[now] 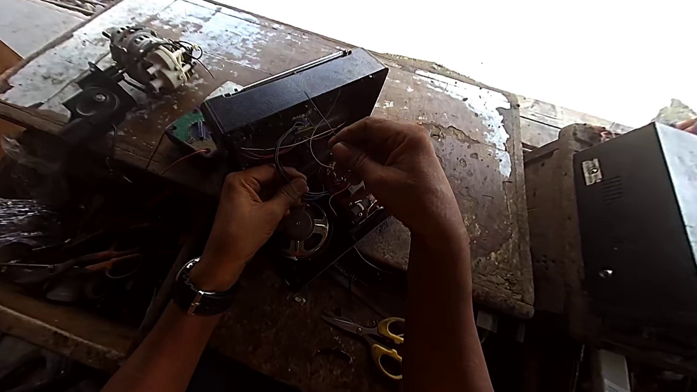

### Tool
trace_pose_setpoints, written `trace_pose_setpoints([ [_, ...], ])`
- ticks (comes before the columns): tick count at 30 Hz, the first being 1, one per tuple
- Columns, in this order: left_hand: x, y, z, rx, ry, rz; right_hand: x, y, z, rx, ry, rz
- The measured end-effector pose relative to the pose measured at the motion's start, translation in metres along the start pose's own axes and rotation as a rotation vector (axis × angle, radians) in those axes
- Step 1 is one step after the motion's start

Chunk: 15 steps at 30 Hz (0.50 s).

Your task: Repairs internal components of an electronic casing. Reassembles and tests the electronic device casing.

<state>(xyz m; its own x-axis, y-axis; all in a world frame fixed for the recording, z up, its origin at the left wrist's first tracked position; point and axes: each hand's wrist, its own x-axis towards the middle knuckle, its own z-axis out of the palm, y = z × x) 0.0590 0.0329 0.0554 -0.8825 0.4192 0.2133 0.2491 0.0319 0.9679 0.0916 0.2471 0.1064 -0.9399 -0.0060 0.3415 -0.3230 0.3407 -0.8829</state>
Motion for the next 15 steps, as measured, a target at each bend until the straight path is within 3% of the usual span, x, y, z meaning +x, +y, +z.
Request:
trace_pose_setpoints([
  [8, 0.0, 0.003, -0.007, -0.067, -0.142, -0.028, -0.007, -0.002, -0.002, -0.553, -0.021, 0.074],
  [15, -0.001, 0.0, -0.002, -0.088, -0.043, -0.057, -0.014, -0.02, 0.007, -0.807, -0.033, 0.201],
])
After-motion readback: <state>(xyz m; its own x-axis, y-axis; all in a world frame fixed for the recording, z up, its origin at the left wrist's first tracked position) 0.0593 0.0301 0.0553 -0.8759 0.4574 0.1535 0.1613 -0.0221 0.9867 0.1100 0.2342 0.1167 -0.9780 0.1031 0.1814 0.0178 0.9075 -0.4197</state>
